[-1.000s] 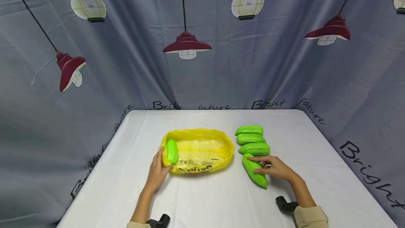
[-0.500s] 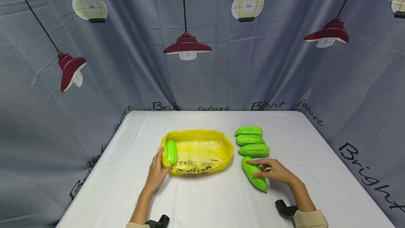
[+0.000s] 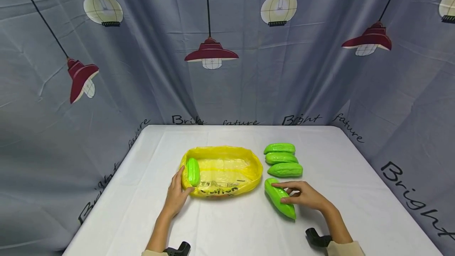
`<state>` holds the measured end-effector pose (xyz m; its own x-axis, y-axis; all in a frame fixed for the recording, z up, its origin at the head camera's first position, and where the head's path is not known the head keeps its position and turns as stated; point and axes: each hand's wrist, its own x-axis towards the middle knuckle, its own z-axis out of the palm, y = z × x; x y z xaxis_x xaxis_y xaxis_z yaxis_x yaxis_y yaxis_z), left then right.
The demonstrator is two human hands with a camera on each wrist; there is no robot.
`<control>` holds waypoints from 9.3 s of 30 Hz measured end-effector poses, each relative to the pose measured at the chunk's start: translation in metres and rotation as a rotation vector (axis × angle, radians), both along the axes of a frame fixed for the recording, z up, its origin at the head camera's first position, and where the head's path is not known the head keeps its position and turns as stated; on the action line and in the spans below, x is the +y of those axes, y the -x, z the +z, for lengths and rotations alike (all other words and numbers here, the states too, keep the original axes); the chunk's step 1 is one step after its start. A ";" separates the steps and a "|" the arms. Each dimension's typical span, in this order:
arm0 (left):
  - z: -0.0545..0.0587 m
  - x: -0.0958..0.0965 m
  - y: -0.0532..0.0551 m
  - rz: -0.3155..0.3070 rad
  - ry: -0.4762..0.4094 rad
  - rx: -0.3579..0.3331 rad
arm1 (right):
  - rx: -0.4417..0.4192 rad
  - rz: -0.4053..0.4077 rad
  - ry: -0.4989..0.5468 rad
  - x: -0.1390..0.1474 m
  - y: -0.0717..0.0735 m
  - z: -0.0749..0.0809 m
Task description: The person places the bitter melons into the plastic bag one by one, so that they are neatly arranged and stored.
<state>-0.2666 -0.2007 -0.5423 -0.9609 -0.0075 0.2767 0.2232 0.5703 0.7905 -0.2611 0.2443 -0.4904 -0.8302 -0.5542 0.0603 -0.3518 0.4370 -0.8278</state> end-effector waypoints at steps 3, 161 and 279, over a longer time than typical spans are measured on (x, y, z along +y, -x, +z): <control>0.000 0.001 0.000 0.003 -0.006 0.014 | -0.019 0.024 0.039 -0.006 -0.002 0.003; 0.001 -0.002 0.000 -0.014 0.025 -0.021 | 0.111 -0.253 0.360 -0.174 0.037 0.080; 0.002 -0.001 0.000 -0.003 0.023 -0.048 | 0.310 -0.099 0.003 -0.022 0.024 0.020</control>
<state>-0.2661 -0.2020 -0.5401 -0.9731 0.0017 0.2306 0.1874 0.5882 0.7867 -0.2853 0.2222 -0.4708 -0.8219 -0.4712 0.3202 -0.5434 0.4797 -0.6890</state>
